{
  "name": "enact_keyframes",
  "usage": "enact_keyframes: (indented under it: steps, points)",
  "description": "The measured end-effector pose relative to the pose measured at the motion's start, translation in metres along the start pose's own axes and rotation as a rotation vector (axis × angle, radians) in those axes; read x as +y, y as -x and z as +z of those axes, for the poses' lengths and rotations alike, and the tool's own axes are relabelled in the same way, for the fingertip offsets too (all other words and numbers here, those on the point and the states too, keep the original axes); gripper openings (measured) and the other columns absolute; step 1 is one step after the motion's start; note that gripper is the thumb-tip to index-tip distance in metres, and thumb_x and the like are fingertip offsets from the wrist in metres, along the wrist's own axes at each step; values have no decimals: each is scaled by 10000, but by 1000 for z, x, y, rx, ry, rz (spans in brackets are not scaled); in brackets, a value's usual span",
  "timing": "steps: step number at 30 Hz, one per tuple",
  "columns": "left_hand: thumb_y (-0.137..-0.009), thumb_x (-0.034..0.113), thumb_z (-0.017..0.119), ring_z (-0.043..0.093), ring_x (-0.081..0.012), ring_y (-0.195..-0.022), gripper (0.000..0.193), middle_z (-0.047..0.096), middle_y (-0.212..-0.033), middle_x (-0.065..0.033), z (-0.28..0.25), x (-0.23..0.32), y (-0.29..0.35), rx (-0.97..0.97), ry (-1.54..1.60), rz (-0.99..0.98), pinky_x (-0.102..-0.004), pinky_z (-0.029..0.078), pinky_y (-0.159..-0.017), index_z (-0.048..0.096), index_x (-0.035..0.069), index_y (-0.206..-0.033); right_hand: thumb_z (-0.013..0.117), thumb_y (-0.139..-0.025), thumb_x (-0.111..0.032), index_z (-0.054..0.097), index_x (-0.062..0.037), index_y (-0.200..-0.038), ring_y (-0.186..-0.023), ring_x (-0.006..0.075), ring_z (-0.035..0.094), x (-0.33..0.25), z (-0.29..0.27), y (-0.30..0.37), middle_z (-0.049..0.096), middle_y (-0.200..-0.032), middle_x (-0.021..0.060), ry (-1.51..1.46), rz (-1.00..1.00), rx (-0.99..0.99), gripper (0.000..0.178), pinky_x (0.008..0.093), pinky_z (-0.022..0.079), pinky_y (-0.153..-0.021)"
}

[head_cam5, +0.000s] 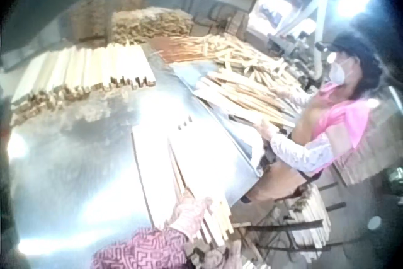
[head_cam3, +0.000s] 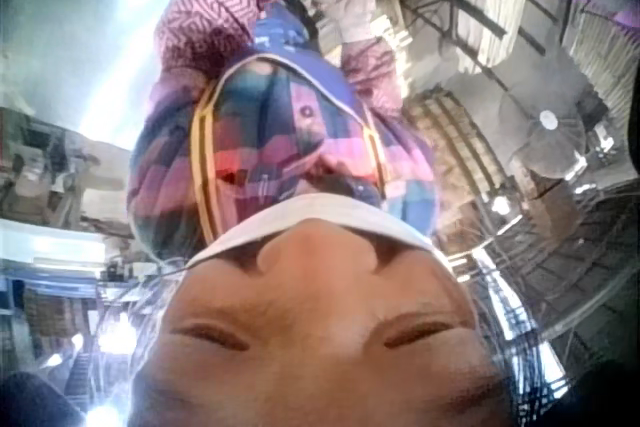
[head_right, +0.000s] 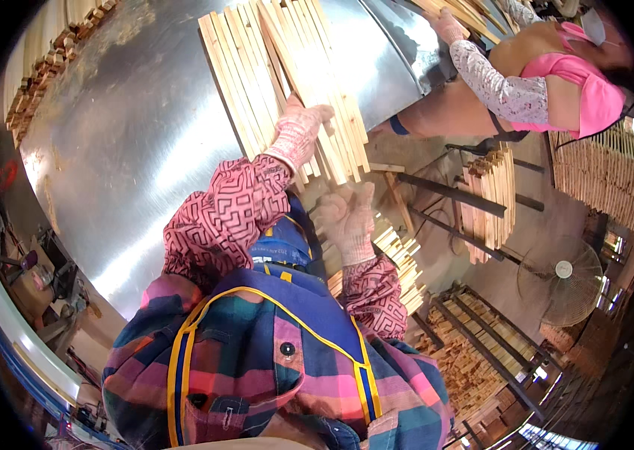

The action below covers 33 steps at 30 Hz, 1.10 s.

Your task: The person sits on the floor and gathers scattered wooden planks, stacking them into neat piles. They then carry the stacks to a conveyor belt and a metal table, arranging the planks in organized rows.

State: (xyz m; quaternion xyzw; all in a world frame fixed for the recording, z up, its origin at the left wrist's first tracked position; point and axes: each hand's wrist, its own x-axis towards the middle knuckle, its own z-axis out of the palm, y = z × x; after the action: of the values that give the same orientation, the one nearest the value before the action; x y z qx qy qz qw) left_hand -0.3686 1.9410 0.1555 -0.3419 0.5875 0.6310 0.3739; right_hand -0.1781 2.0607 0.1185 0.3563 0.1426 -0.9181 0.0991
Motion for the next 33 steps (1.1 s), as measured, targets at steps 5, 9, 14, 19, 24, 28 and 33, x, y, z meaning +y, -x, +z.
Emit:
enact_keyframes:
  steps: [5, 9, 14, 19, 24, 28, 33]
  points:
    - [-854, 42, 633, 584, -155, -597, 357, 545, -718, -42, -65, -16, 3, -196, 540, 616, -317, 578, -595, 472, -20, -1166, 561, -962, -388, 560, -26, -1082, -582, 163, 589, 13, -50, -44, 631, -818, 89, 823, -267, 491, 382, 243, 502, -450]
    - [-886, 120, 585, 574, -169, -607, 349, 532, -763, -45, -157, -46, -45, 320, 168, 593, -344, 544, -501, 393, 90, -1176, 601, -943, -380, 561, -66, -994, -542, 163, 569, 30, -52, -78, 617, -748, 60, 18, -89, 470, 321, 239, 474, -449]
    - [-881, 365, 647, 613, -346, -1063, 942, 576, -1198, -256, -168, -103, -74, 228, -333, 220, -435, 518, -905, -8, 192, -1535, 661, -888, -429, 565, -98, -949, -539, 136, 577, 22, -17, -56, 631, -730, 43, 165, -126, 591, 351, 241, 414, -362]
    - [-854, 650, 518, 478, -399, -1274, 1018, 460, -1384, -282, -152, -101, -81, 50, -906, 78, -421, 396, -1045, -2, 103, -1536, 650, -877, -485, 587, -203, -1168, -746, 131, 672, 0, 16, -23, 675, -905, 5, 398, -71, 456, 410, 203, 566, -498]
    - [-881, 600, 507, 582, -335, -1150, 871, 527, -1355, -200, -152, -90, -58, 404, -1074, 472, -400, 455, -986, 165, 127, -1528, 626, -874, -538, 614, -155, -1131, -633, 118, 640, -7, 38, -8, 671, -831, 18, 506, -6, 296, 461, 188, 539, -483]
    - [-862, 547, 577, 558, -308, -1158, 879, 496, -1352, -199, -102, -69, -30, -114, -472, 425, -384, 463, -971, 192, 104, -1516, 588, -880, -584, 612, -146, -1113, -534, 93, 577, 0, 54, 4, 654, -794, 32, 728, -79, 369, 496, 182, 445, -413]
    - [-763, 476, 735, 638, -323, -1028, 1002, 593, -1219, -239, -37, -2, -17, 77, -355, 104, -393, 545, -836, 194, 84, -1510, 514, -944, -522, 610, -51, -1024, -527, 122, 573, 18, 69, 12, 636, -722, 46, 1151, -47, 224, 487, 248, 448, -451]
